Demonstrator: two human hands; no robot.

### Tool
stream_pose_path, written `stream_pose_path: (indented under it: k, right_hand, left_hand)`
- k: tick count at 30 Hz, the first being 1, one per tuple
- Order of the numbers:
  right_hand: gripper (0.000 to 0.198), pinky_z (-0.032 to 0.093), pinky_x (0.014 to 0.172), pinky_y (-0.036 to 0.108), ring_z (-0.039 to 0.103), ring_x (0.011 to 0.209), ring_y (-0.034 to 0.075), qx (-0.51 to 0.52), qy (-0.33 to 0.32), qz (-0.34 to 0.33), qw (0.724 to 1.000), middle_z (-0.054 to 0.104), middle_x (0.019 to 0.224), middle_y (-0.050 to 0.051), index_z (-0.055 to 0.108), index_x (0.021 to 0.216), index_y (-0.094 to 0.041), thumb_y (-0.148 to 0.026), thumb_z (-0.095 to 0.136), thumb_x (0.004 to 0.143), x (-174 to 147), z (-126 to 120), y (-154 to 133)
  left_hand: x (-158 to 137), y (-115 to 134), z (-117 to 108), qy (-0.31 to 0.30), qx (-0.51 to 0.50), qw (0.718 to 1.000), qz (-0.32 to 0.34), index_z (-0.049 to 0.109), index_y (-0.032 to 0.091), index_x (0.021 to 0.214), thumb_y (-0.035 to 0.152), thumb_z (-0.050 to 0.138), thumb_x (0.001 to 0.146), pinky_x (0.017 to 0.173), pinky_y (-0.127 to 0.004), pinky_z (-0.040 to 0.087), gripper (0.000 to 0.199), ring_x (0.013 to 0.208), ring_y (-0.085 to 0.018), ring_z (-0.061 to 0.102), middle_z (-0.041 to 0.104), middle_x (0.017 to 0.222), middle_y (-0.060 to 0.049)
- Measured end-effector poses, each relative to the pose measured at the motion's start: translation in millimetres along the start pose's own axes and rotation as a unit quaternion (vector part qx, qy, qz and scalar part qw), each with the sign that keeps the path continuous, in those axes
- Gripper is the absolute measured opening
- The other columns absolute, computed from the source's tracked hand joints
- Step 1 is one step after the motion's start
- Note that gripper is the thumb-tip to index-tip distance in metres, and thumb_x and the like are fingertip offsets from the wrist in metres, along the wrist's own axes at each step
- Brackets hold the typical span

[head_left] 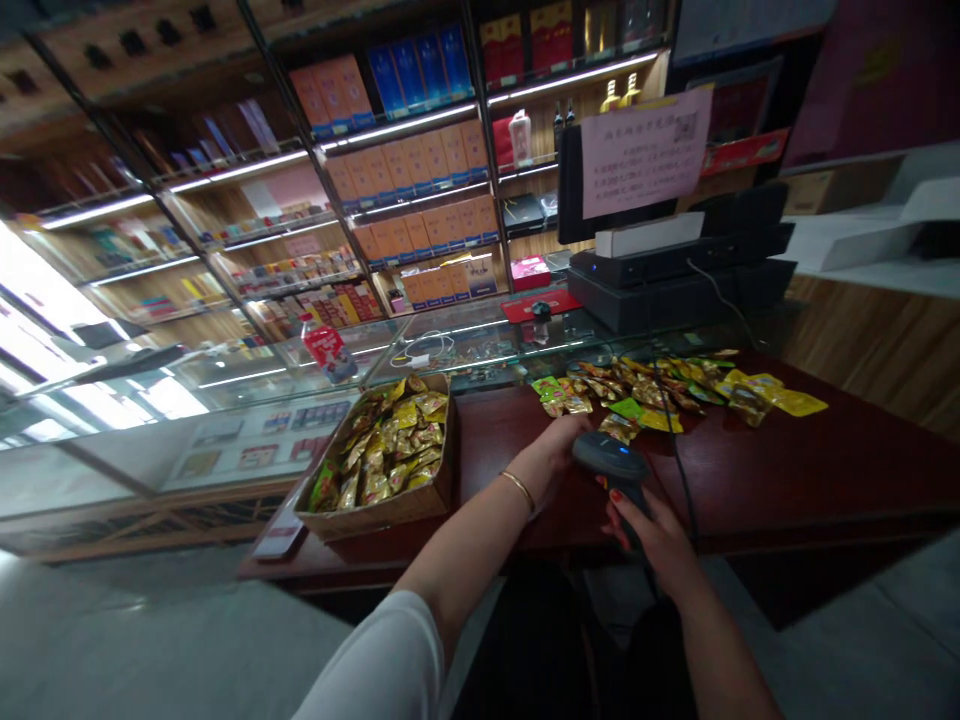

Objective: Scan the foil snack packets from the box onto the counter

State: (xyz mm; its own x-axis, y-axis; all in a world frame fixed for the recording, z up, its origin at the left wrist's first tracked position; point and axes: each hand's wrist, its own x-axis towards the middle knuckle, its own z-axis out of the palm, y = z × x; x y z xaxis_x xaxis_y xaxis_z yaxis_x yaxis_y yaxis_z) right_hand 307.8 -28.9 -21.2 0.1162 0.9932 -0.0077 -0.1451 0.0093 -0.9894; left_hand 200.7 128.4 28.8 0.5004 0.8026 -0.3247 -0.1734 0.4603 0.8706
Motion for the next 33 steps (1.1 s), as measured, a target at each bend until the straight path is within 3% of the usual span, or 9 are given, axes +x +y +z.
stream_pose_path:
  k: [3,5,7,10,14,20,26,31,33]
  right_hand:
    - [0.043,0.061,0.066,0.037,0.047,0.047,0.010,-0.018,-0.007,0.006,1.000,0.055,0.061,-0.006,0.062,0.084,-0.022,-0.064,0.070,0.080,1,0,6]
    - [0.041,0.059,0.066,0.037,0.048,0.047,0.012,-0.036,-0.013,0.006,0.999,0.055,0.059,-0.007,0.062,0.082,-0.022,-0.063,0.070,0.080,2,2,9]
    - [0.039,0.056,0.064,0.035,0.050,0.048,0.013,-0.059,-0.016,0.002,0.998,0.053,0.054,-0.007,0.062,0.080,-0.022,-0.060,0.070,0.081,2,4,11]
    - [0.034,0.046,0.055,0.030,0.053,0.049,0.015,-0.099,-0.016,-0.005,0.995,0.053,0.050,-0.007,0.062,0.077,-0.023,-0.055,0.069,0.084,2,7,11]
    - [0.033,0.040,0.052,0.029,0.053,0.049,0.015,-0.135,-0.017,-0.012,0.991,0.056,0.052,-0.006,0.061,0.076,-0.023,-0.054,0.064,0.088,3,8,10]
    - [0.036,0.042,0.056,0.031,0.053,0.051,0.015,-0.152,-0.039,-0.021,0.987,0.055,0.053,-0.006,0.058,0.076,-0.024,-0.057,0.059,0.091,3,6,13]
    - [0.034,0.041,0.052,0.029,0.053,0.050,0.015,-0.148,-0.029,-0.021,0.988,0.055,0.051,-0.006,0.058,0.075,-0.024,-0.055,0.061,0.088,2,8,8]
    - [0.034,0.042,0.050,0.028,0.053,0.048,0.014,-0.139,-0.023,-0.024,0.990,0.056,0.052,-0.005,0.060,0.076,-0.023,-0.055,0.063,0.087,1,10,4]
    - [0.034,0.043,0.052,0.028,0.053,0.049,0.014,-0.139,-0.022,-0.027,0.990,0.056,0.053,-0.005,0.060,0.078,-0.023,-0.056,0.062,0.087,1,10,4]
  left_hand:
    - [-61,13,-33,0.074,0.122,0.980,0.138,0.070,0.016,0.110,0.000,0.059,0.068,0.085,-0.029,0.054,0.047,0.084,-0.017,0.069,0.076,0.094,-0.004]
    - [-109,32,-69,0.130,0.283,0.907,0.282,0.072,0.019,0.116,0.004,0.060,0.071,0.103,-0.033,0.050,0.048,0.113,-0.022,0.066,0.073,0.121,-0.007]
    - [-151,56,-113,0.204,0.416,0.812,0.354,0.074,0.020,0.112,0.009,0.057,0.077,0.109,-0.037,0.047,0.041,0.123,-0.024,0.062,0.070,0.130,-0.007]
    - [-183,90,-176,0.304,0.595,0.701,0.249,0.074,0.021,0.116,0.009,0.054,0.081,0.105,-0.038,0.050,0.042,0.115,-0.024,0.067,0.074,0.122,-0.008]
    - [-175,106,-223,0.263,0.765,0.585,0.052,0.074,0.021,0.115,0.015,0.066,0.080,0.102,-0.037,0.049,0.036,0.112,-0.029,0.068,0.076,0.116,-0.012]
    - [-148,96,-231,0.258,0.786,0.560,0.034,0.066,0.019,0.126,0.023,0.081,0.070,0.101,-0.038,0.047,0.059,0.113,-0.033,0.066,0.074,0.115,-0.016]
    - [-155,98,-222,0.268,0.800,0.535,0.041,0.069,0.018,0.115,0.025,0.072,0.078,0.098,-0.039,0.047,0.038,0.109,-0.033,0.068,0.075,0.109,-0.015]
    - [-165,113,-205,0.416,0.703,0.555,0.156,0.063,0.018,0.128,0.024,0.056,0.088,0.088,-0.032,0.051,0.041,0.098,-0.025,0.071,0.076,0.106,-0.008]
    - [-166,115,-202,0.423,0.683,0.567,0.182,0.063,0.019,0.129,0.022,0.058,0.086,0.092,-0.032,0.050,0.044,0.103,-0.024,0.070,0.075,0.111,-0.008]
